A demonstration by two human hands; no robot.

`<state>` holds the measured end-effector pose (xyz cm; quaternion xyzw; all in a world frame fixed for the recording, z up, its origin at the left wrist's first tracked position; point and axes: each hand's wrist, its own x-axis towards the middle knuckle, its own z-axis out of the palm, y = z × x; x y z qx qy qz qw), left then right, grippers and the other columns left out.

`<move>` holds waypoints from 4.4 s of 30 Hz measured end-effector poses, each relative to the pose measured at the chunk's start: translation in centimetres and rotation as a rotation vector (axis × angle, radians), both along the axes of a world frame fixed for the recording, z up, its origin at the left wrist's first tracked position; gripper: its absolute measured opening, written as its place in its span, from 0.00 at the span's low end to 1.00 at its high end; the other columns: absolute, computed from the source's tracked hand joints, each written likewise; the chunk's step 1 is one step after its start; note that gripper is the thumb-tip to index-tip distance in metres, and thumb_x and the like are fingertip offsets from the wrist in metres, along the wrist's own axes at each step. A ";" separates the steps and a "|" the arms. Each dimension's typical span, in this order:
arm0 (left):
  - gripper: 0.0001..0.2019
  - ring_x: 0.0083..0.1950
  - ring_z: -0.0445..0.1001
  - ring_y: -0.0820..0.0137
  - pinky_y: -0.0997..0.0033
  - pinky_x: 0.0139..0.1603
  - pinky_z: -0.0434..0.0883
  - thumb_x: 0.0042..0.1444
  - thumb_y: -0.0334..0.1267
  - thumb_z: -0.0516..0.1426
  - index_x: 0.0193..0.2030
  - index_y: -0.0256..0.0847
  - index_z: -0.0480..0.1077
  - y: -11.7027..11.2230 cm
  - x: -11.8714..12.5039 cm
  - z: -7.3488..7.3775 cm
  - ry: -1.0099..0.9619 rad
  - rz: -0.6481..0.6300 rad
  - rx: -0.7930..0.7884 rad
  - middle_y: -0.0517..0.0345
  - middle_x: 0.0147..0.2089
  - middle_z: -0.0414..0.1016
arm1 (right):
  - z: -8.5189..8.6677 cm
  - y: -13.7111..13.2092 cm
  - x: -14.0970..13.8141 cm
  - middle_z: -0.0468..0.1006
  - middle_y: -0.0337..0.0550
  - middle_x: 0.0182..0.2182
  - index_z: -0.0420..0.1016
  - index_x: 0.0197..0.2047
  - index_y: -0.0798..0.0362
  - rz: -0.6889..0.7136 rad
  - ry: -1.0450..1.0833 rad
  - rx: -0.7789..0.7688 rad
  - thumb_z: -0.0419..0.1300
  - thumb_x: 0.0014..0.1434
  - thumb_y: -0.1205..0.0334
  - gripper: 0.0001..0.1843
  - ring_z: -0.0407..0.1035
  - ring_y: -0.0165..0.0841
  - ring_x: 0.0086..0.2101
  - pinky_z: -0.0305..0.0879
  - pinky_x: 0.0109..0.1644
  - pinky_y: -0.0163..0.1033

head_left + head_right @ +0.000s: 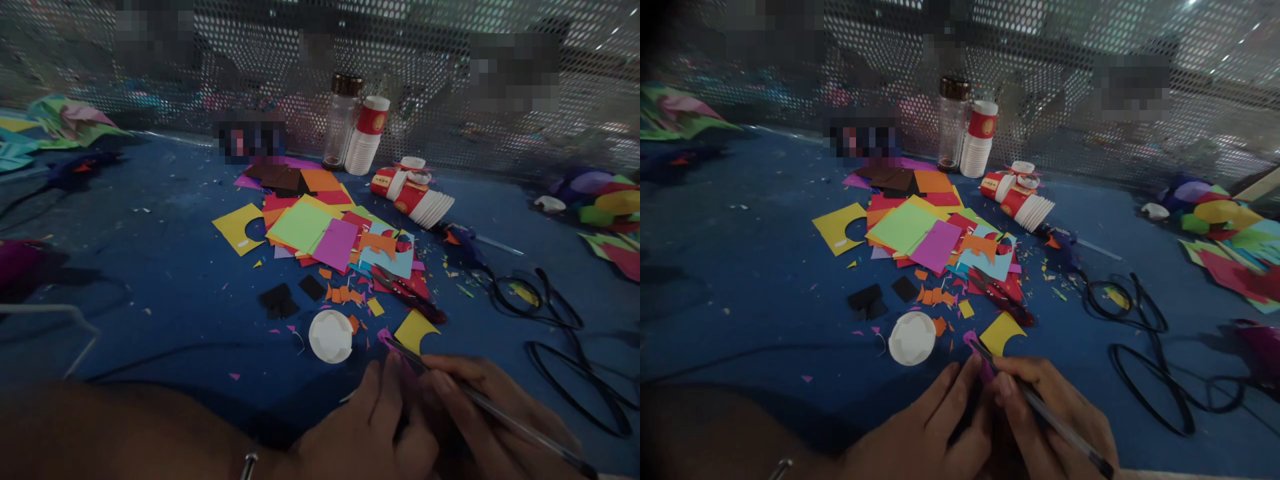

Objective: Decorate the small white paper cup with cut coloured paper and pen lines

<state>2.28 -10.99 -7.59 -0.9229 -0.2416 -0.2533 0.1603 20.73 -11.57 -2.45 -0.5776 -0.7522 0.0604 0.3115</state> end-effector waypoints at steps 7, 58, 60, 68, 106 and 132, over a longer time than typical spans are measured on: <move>0.20 0.59 0.80 0.57 0.64 0.58 0.73 0.74 0.41 0.49 0.61 0.34 0.75 0.0 0.0 -0.2 0.029 -0.026 -0.034 0.46 0.58 0.81 | -0.2 -0.3 0.0 0.86 0.35 0.30 0.81 0.39 0.46 0.016 -0.011 0.036 0.53 0.72 0.55 0.16 0.82 0.29 0.28 0.77 0.33 0.25; 0.22 0.56 0.82 0.59 0.69 0.51 0.76 0.74 0.40 0.47 0.65 0.30 0.71 -0.2 0.1 -0.8 -0.008 -0.014 -0.046 0.44 0.56 0.83 | -1.1 -0.7 1.2 0.87 0.39 0.34 0.81 0.42 0.48 0.048 -0.101 -0.040 0.54 0.71 0.58 0.14 0.83 0.31 0.31 0.78 0.36 0.28; 0.22 0.57 0.82 0.58 0.68 0.52 0.75 0.74 0.39 0.47 0.65 0.29 0.71 -0.2 0.0 -0.8 0.016 -0.018 -0.046 0.43 0.56 0.83 | -1.0 -0.7 1.2 0.87 0.39 0.34 0.81 0.43 0.48 0.057 -0.109 -0.038 0.54 0.71 0.58 0.13 0.83 0.31 0.31 0.78 0.36 0.28; 0.19 0.58 0.81 0.57 0.62 0.58 0.72 0.73 0.39 0.48 0.61 0.35 0.75 0.3 0.0 0.2 0.046 -0.045 0.011 0.50 0.58 0.82 | -1.0 -0.5 1.4 0.87 0.39 0.33 0.79 0.42 0.49 0.079 -0.130 -0.018 0.52 0.72 0.58 0.14 0.83 0.30 0.30 0.77 0.34 0.26; 0.20 0.58 0.80 0.54 0.59 0.58 0.72 0.73 0.43 0.49 0.60 0.34 0.75 0.1 0.0 -0.1 0.088 -0.070 0.004 0.44 0.60 0.79 | -1.3 -1.0 1.4 0.87 0.37 0.34 0.76 0.45 0.46 0.016 -0.138 0.058 0.53 0.72 0.58 0.10 0.83 0.31 0.31 0.77 0.34 0.27; 0.23 0.57 0.82 0.59 0.67 0.51 0.75 0.75 0.43 0.44 0.63 0.33 0.73 -0.3 0.3 -0.7 -0.042 0.009 -0.061 0.47 0.54 0.84 | -1.6 -1.1 1.7 0.87 0.39 0.35 0.82 0.42 0.46 0.016 -0.116 -0.001 0.54 0.70 0.58 0.14 0.84 0.32 0.32 0.79 0.37 0.30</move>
